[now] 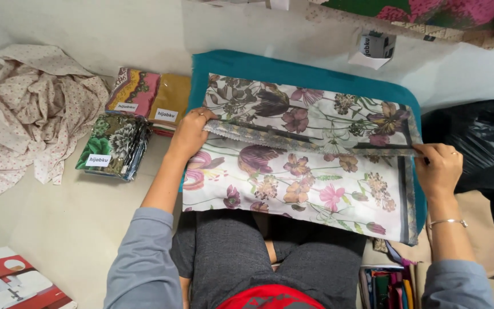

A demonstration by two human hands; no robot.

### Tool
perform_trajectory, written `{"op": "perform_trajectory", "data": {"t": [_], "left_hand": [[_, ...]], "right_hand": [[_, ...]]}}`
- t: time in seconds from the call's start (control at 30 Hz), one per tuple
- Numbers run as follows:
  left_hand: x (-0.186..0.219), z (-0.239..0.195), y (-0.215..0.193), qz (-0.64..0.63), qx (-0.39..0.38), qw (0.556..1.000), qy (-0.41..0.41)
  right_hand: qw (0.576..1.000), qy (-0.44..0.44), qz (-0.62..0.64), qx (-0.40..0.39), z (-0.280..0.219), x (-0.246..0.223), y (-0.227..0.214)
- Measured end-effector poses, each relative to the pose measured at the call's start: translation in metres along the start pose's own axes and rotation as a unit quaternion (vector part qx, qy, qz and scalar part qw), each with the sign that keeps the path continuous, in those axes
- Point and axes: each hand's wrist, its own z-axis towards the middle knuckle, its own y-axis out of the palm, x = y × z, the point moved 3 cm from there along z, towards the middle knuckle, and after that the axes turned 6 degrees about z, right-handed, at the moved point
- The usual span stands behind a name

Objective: The person unfolds a floral-patterned fabric on a teal mat, smooths it with a lint roller, and then folds it into a smaller rectangle. They repeat the smoothing and folding process several times to create a neat, compact bundle.

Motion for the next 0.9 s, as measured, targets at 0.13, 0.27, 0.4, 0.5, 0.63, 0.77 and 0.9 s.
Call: {"op": "perform_trajectory", "data": {"t": [0.13, 0.27, 0.4, 0.5, 0.63, 0.77, 0.9], "left_hand": [[-0.004, -0.004, 0.007, 0.024, -0.029, 0.999, -0.022], [-0.007, -0.004, 0.009, 0.062, -0.061, 0.995, -0.054], [-0.008, -0.003, 0.005, 0.093, -0.087, 0.991, -0.035], [0.024, 0.005, -0.037, -0.048, -0.092, 0.982, -0.160], [-0.024, 0.048, 0.006, -0.058, -0.021, 0.977, -0.206], [-0.063, 0.098, 0.043, -0.058, 0.012, 0.953, -0.297], [-0.069, 0.123, 0.050, -0.061, 0.007, 0.930, -0.364]], "right_hand": [[0.999, -0.006, -0.006, -0.052, -0.014, 0.003, 0.007], [0.997, 0.007, -0.025, -0.070, -0.026, 0.014, 0.018], [0.991, 0.003, -0.065, -0.119, -0.035, 0.018, 0.018], [0.974, 0.100, 0.030, -0.201, -0.031, 0.014, 0.010], [0.982, 0.118, 0.053, -0.137, -0.012, 0.017, 0.011], [0.979, 0.110, 0.132, -0.110, 0.031, -0.004, 0.029], [0.964, 0.102, 0.152, -0.194, 0.061, -0.020, 0.074]]}}
